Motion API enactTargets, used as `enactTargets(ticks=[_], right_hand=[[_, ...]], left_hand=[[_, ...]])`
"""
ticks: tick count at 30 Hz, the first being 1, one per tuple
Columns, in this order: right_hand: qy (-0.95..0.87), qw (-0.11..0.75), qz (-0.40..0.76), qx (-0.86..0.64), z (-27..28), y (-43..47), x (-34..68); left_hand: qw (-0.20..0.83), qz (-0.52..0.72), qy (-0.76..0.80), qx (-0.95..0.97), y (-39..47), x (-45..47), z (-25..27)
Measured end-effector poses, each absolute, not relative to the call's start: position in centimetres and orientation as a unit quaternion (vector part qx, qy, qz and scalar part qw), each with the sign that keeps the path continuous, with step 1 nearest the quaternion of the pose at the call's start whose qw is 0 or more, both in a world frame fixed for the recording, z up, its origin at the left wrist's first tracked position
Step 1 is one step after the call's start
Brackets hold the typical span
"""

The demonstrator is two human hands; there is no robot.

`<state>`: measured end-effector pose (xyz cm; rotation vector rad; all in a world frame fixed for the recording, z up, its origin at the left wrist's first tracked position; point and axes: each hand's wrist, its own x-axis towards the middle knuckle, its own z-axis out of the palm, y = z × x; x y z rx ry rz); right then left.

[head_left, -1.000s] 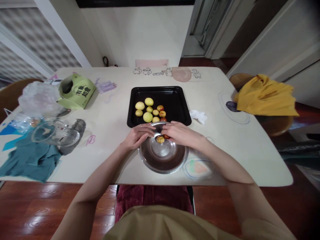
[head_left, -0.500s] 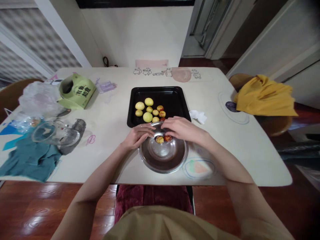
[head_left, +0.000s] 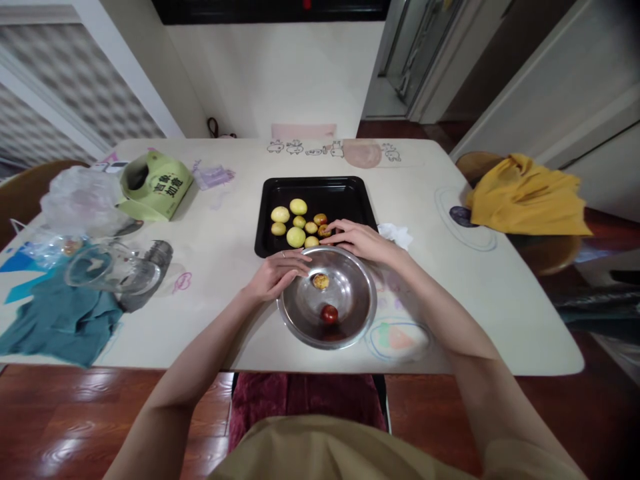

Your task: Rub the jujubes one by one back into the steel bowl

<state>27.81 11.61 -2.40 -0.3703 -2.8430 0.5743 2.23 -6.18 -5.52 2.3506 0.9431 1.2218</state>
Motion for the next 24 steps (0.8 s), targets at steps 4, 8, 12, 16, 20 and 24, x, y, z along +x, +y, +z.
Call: enactTargets(ticks=[4, 8, 12, 16, 20, 24], right_hand=[[-0.965, 0.11, 0.193, -0.139, -2.43, 11.71, 27.92], [-0.964, 0.099, 0.195, -0.148, -2.27, 11.63, 28.0], [-0.964, 0.073, 0.2, -0.158, -2.15, 11.62, 27.94], [-0.965, 0.058, 0.198, -0.163, -2.14, 11.82, 27.88], [-0.962, 0.058, 0.206, -0.171, -2.07, 11.99, 28.05], [-0.962, 0.05, 0.203, -0.175, -2.04, 12.1, 28.32]], left_hand=[[0.173, 0.431, 0.337, 0.819, -6.22, 2.28, -5.52], [0.181, 0.438, 0.34, 0.812, -6.23, 2.39, -5.48], [0.178, 0.437, 0.341, 0.813, -6.24, 2.4, -5.43], [0.171, 0.435, 0.341, 0.815, -6.29, 2.38, -5.36], [0.169, 0.438, 0.337, 0.816, -6.28, 2.36, -5.34], [0.167, 0.44, 0.336, 0.816, -6.23, 2.34, -5.43]])
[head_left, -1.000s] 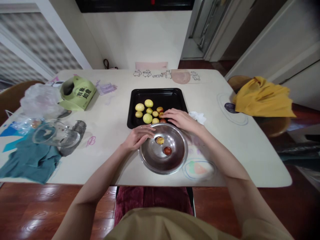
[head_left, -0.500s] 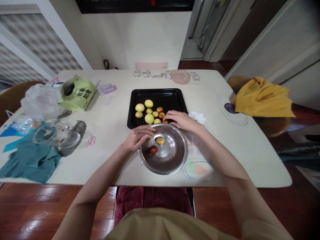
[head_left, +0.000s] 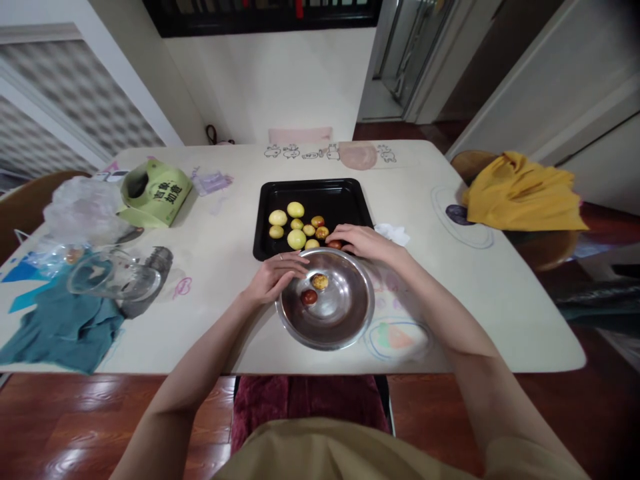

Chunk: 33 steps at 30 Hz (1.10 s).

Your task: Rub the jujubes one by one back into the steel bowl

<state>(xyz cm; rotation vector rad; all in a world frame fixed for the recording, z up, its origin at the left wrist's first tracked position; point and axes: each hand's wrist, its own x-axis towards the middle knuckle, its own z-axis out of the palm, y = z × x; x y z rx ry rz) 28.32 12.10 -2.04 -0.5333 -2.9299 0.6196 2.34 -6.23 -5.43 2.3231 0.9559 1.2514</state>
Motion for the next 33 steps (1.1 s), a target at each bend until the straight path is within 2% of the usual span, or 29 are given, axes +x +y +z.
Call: enactTargets(ticks=[9, 18, 27, 33], right_hand=[[-0.961, 0.068, 0.192, -0.188, -1.3, 13.0, 28.9], [-0.931, 0.132, 0.311, -0.138, 2.0, 10.5, 29.2], [-0.93, 0.068, 0.349, -0.096, 2.5, 8.1, 28.2], [-0.929, 0.075, 0.353, -0.079, 2.0, 7.6, 27.6]], left_hand=[[0.176, 0.435, 0.338, 0.816, -6.3, 2.3, -5.5], [0.185, 0.433, 0.343, 0.813, -6.3, 2.3, -5.5], [0.178, 0.427, 0.34, 0.819, -6.3, 2.3, -5.4], [0.185, 0.425, 0.345, 0.816, -6.3, 2.4, -5.3]])
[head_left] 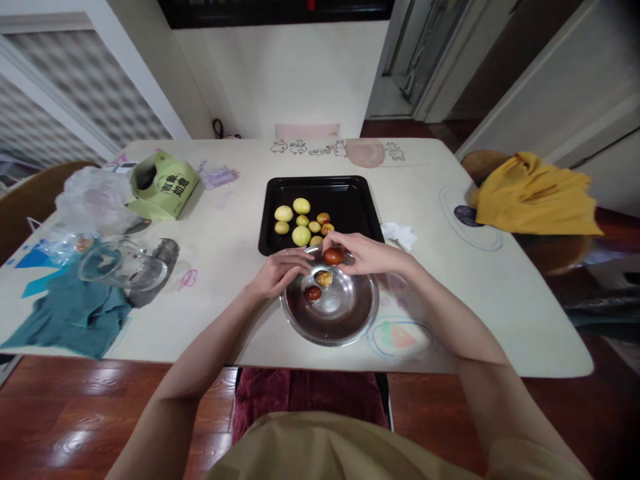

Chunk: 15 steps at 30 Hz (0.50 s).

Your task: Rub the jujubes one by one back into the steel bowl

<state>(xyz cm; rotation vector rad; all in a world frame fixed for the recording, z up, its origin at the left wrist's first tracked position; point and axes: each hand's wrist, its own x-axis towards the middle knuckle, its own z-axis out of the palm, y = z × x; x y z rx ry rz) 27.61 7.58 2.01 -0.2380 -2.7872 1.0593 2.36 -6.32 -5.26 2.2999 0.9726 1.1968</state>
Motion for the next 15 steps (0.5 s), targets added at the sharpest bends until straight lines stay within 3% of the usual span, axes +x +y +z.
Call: enactTargets(ticks=[8, 15], right_hand=[[-0.936, 0.033, 0.35, -0.01, 1.32, 7.2, 27.39], [-0.938, 0.063, 0.327, -0.099, 1.82, 7.09, 27.68]], left_hand=[[0.185, 0.417, 0.349, 0.818, -6.41, 2.35, -5.07], [0.186, 0.422, 0.347, 0.817, -6.4, 2.4, -5.13]])
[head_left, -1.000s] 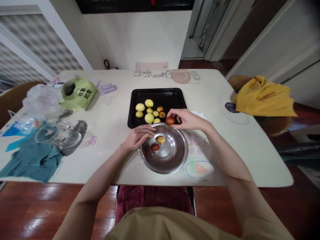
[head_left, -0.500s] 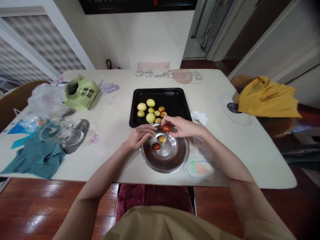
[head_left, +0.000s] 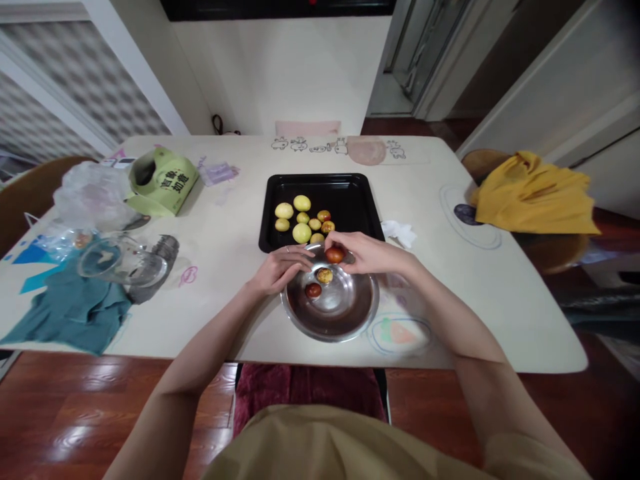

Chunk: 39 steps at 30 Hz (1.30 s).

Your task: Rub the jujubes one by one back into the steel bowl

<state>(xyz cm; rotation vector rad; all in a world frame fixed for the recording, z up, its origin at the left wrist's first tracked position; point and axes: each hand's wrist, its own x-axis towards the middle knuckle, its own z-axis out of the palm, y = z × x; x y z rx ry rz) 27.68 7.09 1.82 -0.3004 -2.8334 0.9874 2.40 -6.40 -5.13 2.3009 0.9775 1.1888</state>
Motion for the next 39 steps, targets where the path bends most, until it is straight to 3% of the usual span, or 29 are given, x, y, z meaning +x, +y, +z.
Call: enactTargets(ticks=[7, 22, 39], right_hand=[[-0.937, 0.078, 0.306, -0.148, 1.8, 4.7, 29.5], [-0.918, 0.102, 0.137, -0.357, -2.5, -2.7, 29.9], [-0.906, 0.219, 0.14, -0.334, -3.6, -6.1, 30.8]], left_hand=[[0.179, 0.429, 0.344, 0.816, -6.2, 2.4, -5.4], [0.162, 0.466, 0.354, 0.795, -5.6, 2.8, -6.1], [0.133, 0.428, 0.36, 0.818, -5.2, 2.5, -6.0]])
